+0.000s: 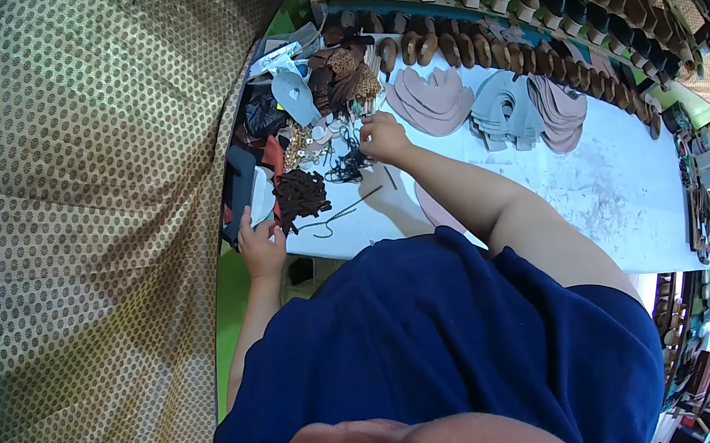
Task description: Arranging and sorting shoe upper components on a workbench.
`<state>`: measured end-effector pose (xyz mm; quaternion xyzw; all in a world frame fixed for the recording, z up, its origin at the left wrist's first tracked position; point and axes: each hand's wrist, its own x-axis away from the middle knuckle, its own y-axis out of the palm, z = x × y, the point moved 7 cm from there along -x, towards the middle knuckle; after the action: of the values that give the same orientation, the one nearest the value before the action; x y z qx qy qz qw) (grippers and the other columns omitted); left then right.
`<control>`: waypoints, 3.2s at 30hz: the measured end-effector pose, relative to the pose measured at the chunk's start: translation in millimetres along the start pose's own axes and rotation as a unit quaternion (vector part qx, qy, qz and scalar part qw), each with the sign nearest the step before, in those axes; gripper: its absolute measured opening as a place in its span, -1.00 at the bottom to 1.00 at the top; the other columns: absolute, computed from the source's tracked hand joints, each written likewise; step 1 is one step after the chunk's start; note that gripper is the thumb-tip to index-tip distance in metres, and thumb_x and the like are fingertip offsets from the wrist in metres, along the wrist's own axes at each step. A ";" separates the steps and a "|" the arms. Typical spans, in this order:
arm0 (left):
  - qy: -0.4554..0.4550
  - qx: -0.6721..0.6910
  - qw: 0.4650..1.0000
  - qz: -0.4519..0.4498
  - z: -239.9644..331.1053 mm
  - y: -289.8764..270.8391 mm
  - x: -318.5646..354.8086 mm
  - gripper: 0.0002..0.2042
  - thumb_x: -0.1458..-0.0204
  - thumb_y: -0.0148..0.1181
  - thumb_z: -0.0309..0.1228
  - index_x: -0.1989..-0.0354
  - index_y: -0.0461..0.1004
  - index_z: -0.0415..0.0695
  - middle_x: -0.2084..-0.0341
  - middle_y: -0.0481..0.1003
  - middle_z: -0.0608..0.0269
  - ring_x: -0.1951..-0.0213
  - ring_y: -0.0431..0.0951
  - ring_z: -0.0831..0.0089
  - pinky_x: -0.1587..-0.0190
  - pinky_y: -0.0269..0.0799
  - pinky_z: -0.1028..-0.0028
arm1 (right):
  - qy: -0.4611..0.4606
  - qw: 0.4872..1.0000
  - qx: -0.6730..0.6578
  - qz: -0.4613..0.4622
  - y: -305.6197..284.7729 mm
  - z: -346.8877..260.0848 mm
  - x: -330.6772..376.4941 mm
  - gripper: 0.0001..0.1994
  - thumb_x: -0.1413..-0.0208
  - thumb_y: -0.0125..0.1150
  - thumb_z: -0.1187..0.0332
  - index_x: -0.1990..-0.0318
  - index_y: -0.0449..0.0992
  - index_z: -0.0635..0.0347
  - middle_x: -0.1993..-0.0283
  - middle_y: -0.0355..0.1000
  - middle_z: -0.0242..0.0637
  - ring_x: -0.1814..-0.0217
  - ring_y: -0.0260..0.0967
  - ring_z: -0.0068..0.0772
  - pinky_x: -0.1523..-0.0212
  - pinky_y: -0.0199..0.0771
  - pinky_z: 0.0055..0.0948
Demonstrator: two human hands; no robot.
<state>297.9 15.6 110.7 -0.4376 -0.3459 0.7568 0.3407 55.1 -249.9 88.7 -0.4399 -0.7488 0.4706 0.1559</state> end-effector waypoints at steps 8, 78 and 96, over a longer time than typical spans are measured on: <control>0.006 0.084 0.996 -0.032 25.3 2.9 -25.7 -0.79 0.06 0.26 -0.37 0.22 0.60 -0.07 -0.26 0.25 -0.09 -0.18 0.32 -0.09 -0.21 0.24 0.09 | 0.125 0.931 -0.338 -0.052 -13.7 6.9 -42.3 -0.87 0.16 0.26 0.36 0.52 0.58 0.23 0.50 0.49 -0.28 0.45 0.37 -0.38 0.38 0.35 -0.35; 0.088 -0.011 0.888 -0.451 48.9 84.9 61.2 -0.71 -0.09 0.17 -0.16 0.46 0.52 -0.16 0.42 0.57 0.07 0.29 0.55 0.02 0.24 0.44 0.11 | -0.081 0.922 -0.026 -0.378 72.8 -8.5 112.9 -0.81 -0.03 0.22 0.22 0.38 0.54 0.15 0.38 0.50 -0.12 0.27 0.46 0.01 0.27 0.42 -0.06; -0.040 -0.094 0.958 -0.266 23.7 16.9 15.1 -0.39 0.02 0.27 -0.16 -0.24 0.34 -0.07 0.19 0.53 0.01 0.13 0.56 0.03 0.08 0.48 0.13 | -0.124 0.991 0.016 -0.052 41.4 -21.2 29.9 -0.92 0.04 0.16 0.39 0.44 0.57 0.11 0.29 0.46 -0.28 0.14 0.41 -0.12 0.20 0.45 -0.18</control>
<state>267.2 13.7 99.4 -0.3289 -0.5328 0.6197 0.4732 73.1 -206.8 59.2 -0.3364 -0.7762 0.5249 0.0936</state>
